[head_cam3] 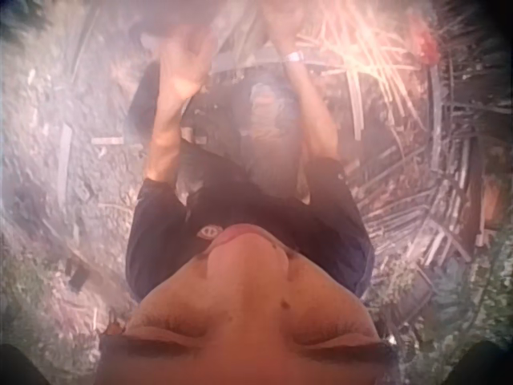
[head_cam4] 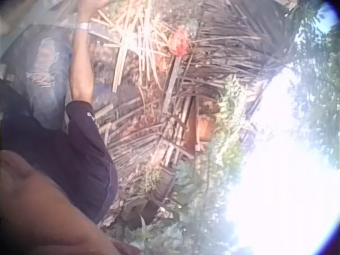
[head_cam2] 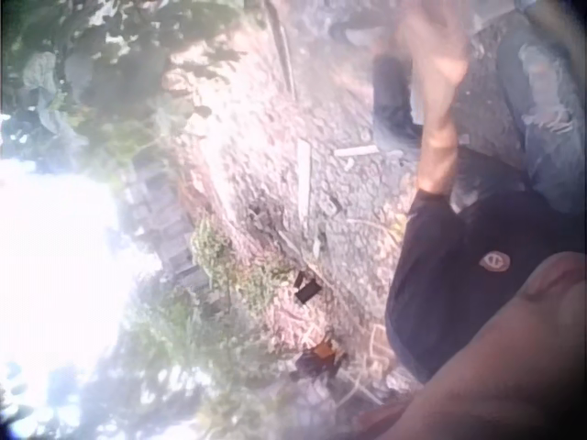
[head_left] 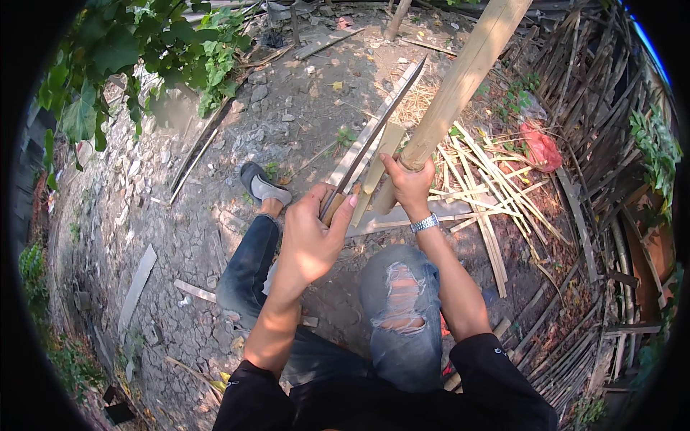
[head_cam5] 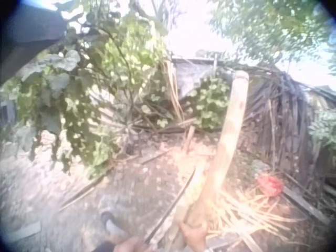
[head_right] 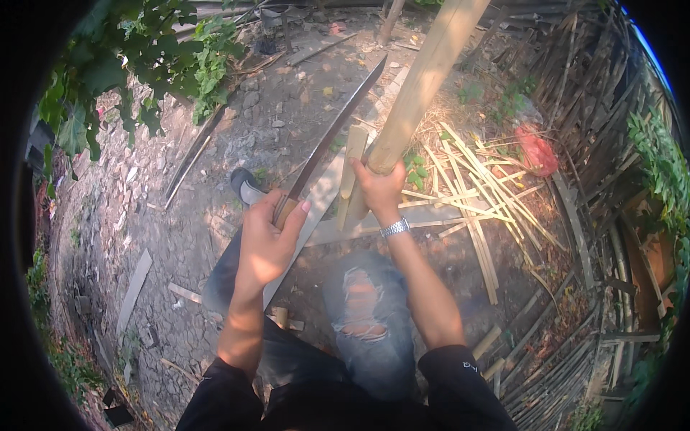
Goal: The person sits on the ground and uses a machete and a wooden mallet to split bamboo stalks into thin strips. They repeatedly position the bamboo, strike it with the mallet to drive the blade, and separate the resulting pieces.
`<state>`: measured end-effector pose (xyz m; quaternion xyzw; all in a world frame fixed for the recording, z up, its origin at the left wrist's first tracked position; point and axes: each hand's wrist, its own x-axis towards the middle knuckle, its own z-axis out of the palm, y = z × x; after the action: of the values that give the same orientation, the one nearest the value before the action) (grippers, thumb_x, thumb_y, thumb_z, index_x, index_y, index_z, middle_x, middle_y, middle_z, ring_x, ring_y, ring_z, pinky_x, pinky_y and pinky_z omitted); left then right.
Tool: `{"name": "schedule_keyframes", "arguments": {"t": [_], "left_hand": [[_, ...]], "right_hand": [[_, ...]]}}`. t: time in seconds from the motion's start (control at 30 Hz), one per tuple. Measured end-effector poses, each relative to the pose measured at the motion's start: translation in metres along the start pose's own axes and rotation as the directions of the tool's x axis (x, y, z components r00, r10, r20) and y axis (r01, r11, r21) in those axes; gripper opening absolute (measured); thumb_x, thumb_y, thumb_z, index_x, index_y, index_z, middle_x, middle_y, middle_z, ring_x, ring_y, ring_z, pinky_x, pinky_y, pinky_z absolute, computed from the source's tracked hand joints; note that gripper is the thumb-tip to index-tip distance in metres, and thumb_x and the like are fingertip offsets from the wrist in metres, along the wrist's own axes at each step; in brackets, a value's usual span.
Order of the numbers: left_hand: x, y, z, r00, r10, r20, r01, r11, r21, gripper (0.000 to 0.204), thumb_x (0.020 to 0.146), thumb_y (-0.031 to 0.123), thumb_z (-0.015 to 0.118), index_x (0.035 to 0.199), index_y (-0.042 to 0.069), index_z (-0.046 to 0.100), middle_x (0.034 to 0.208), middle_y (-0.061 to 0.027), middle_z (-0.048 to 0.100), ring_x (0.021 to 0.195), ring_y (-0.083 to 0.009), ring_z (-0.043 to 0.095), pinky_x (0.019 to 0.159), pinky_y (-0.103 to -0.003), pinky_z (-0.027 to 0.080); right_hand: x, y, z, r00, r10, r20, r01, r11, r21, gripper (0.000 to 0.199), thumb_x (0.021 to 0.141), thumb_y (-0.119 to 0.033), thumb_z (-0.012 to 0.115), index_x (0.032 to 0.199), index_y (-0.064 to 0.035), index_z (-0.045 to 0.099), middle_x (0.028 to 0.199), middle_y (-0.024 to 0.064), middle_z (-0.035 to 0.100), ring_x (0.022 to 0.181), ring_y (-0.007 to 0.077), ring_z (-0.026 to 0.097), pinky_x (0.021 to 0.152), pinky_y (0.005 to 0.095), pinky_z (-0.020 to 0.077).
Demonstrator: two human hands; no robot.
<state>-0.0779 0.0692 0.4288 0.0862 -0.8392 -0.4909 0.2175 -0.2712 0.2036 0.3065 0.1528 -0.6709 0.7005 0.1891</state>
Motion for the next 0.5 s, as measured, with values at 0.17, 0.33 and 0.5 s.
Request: {"name": "schedule_keyframes", "arguments": {"t": [0.17, 0.33, 0.5], "left_hand": [[0.002, -0.007, 0.021, 1.000, 0.002, -0.027, -0.001, 0.998, 0.059, 0.025, 0.096, 0.020, 0.070, 0.092, -0.004, 0.063, 0.068, -0.0189, 0.063, 0.061, -0.0310, 0.061, 0.059, -0.041, 0.047], [-0.002, -0.015, 0.038, 0.998, 0.041, -0.052, -0.036, 0.996, 0.081, 0.025, 0.096, 0.020, 0.069, 0.097, -0.005, 0.064, 0.075, -0.0234, 0.067, 0.067, -0.0380, 0.068, 0.063, -0.044, 0.051], [-0.007, -0.014, 0.044, 0.996, 0.078, -0.051, -0.073, 0.993, 0.097, 0.025, 0.096, 0.020, 0.070, 0.098, -0.004, 0.064, 0.079, -0.0219, 0.068, 0.072, -0.0379, 0.067, 0.068, -0.043, 0.050]], "right_hand": [[-0.005, -0.008, 0.000, 0.999, 0.046, -0.013, -0.046, 0.999, -0.013, 0.038, 0.078, -0.013, 0.090, 0.098, 0.0003, 0.062, 0.085, 0.0074, 0.071, 0.073, 0.0152, 0.069, 0.066, 0.0303, 0.0567], [-0.007, -0.006, -0.002, 0.998, 0.033, -0.062, -0.032, 0.999, 0.021, 0.038, 0.077, -0.012, 0.091, 0.096, 0.0000, 0.061, 0.082, 0.0056, 0.070, 0.069, 0.0132, 0.068, 0.063, 0.0287, 0.0563], [-0.007, -0.014, -0.006, 0.992, 0.113, -0.047, -0.112, 0.993, 0.020, 0.041, 0.077, -0.013, 0.090, 0.103, 0.0010, 0.061, 0.088, 0.0082, 0.072, 0.077, 0.0160, 0.070, 0.068, 0.0315, 0.0568]]}}
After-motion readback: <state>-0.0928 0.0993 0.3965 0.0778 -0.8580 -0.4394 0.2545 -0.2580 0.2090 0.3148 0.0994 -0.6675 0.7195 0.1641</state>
